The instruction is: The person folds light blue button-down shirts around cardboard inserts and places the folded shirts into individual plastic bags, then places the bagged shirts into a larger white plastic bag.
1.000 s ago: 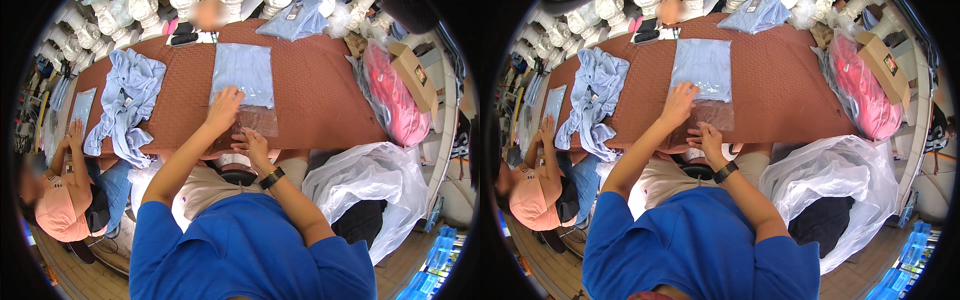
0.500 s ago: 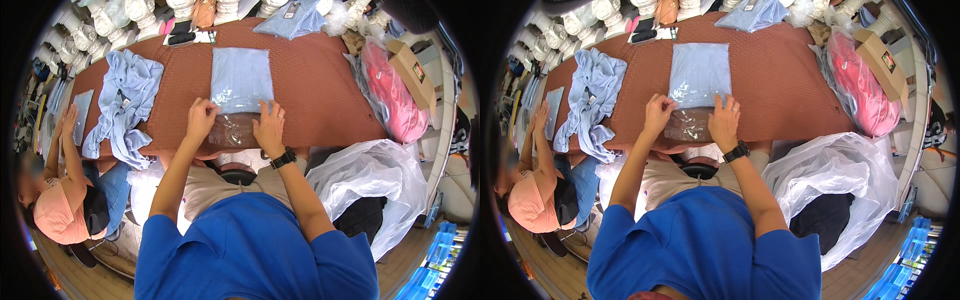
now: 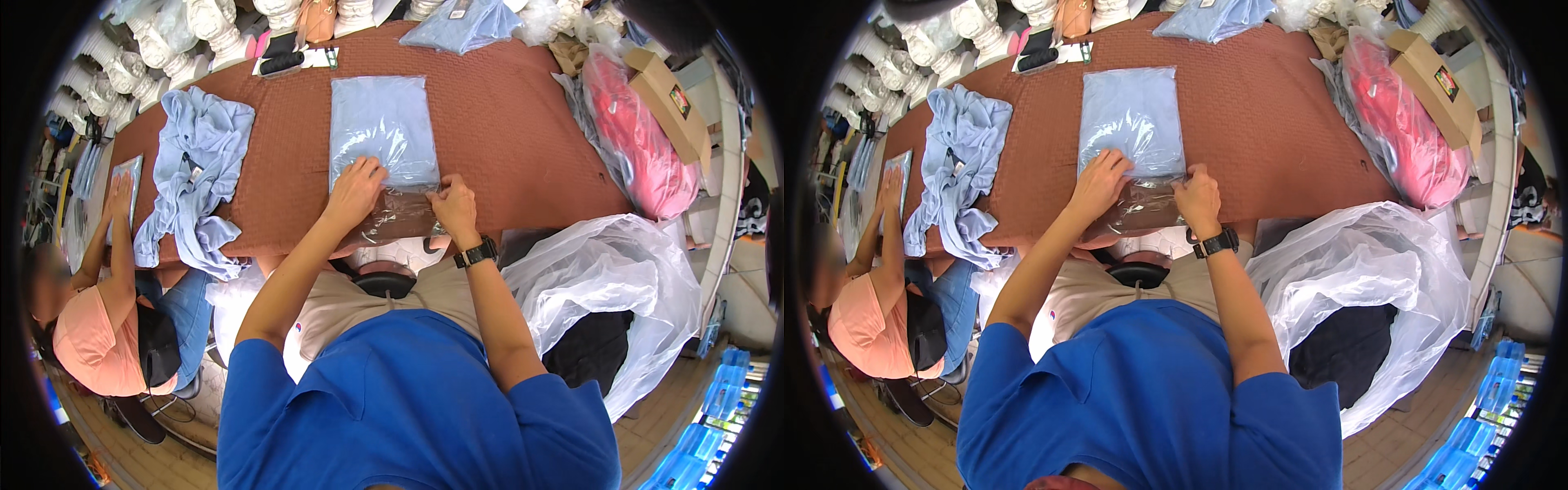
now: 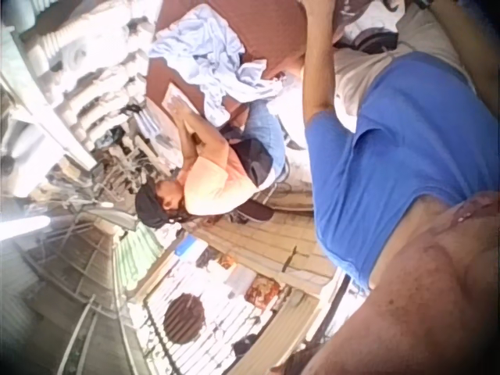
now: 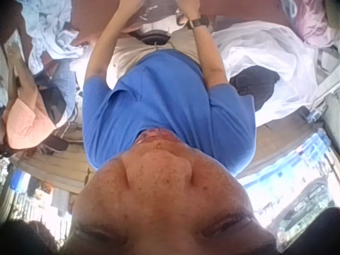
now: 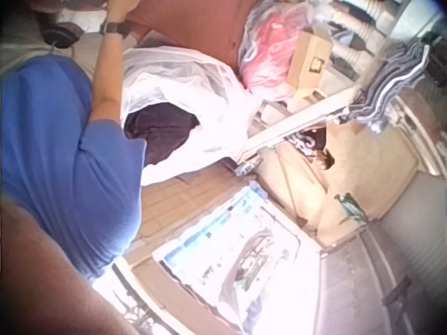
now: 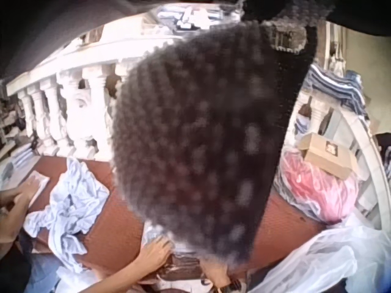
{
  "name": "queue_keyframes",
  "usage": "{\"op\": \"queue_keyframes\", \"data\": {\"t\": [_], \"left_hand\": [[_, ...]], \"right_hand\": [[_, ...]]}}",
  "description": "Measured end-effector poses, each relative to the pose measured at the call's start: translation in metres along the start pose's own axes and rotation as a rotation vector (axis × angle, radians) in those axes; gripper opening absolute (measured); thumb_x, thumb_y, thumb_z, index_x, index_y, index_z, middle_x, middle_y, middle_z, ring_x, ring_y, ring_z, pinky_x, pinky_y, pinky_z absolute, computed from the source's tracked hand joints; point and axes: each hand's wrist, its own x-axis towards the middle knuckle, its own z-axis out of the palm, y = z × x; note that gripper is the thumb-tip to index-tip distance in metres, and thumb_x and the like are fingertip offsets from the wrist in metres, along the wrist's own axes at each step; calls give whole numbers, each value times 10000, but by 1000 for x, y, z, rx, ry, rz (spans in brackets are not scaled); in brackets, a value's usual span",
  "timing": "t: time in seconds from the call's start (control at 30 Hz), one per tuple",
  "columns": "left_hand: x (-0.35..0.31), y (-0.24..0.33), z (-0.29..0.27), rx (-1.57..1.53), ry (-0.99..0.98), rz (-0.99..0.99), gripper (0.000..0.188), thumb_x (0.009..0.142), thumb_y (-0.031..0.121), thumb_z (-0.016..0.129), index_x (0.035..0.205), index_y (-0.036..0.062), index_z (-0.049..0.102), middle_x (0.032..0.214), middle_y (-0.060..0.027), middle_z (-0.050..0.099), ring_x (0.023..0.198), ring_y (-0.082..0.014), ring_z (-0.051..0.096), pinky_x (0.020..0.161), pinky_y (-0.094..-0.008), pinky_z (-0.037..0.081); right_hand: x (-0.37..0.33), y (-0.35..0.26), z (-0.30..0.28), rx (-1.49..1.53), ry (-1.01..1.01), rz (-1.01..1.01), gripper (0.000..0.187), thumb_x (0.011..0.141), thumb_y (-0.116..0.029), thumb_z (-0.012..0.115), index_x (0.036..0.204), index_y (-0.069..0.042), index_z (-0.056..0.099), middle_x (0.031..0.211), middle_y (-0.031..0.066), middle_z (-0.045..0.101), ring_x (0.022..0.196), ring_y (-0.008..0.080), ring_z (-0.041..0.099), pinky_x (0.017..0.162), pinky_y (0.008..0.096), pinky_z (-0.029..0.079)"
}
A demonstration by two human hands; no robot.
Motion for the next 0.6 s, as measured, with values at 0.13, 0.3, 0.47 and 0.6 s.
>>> {"op": "queue_keyframes", "data": {"t": [0.13,0.3,0.47,0.6], "left_hand": [[9,6,2,-11,-24,-13,421,783,75,733,1189,76,620,1139,-83,546,1096,-289,544,866,-417,490],[14,-4,14,43,240,-20,374,836,65,720,1199,58,629,1081,-85,601,1042,-267,587,851,-397,517],[68,-22,18,-1040,677,-390,231,939,112,659,1158,52,616,1018,-67,669,938,-241,649,831,-353,519],[103,29,-54,-1781,774,-363,254,1013,165,582,1246,66,557,1090,-32,643,982,-163,635,867,-293,514]], "right_hand": [[-6,-10,-18,-75,-254,185,282,805,-284,769,997,-85,717,889,157,736,887,335,710,813,445,547],[12,-21,-31,617,-456,227,229,857,-214,700,852,13,671,762,112,692,681,218,687,568,332,548],[74,-159,-82,485,-336,-317,209,862,-185,649,814,18,650,710,95,662,649,166,653,535,297,503],[69,-263,-60,215,48,-725,249,808,-180,634,808,69,616,728,235,666,727,360,699,624,431,541]]}}
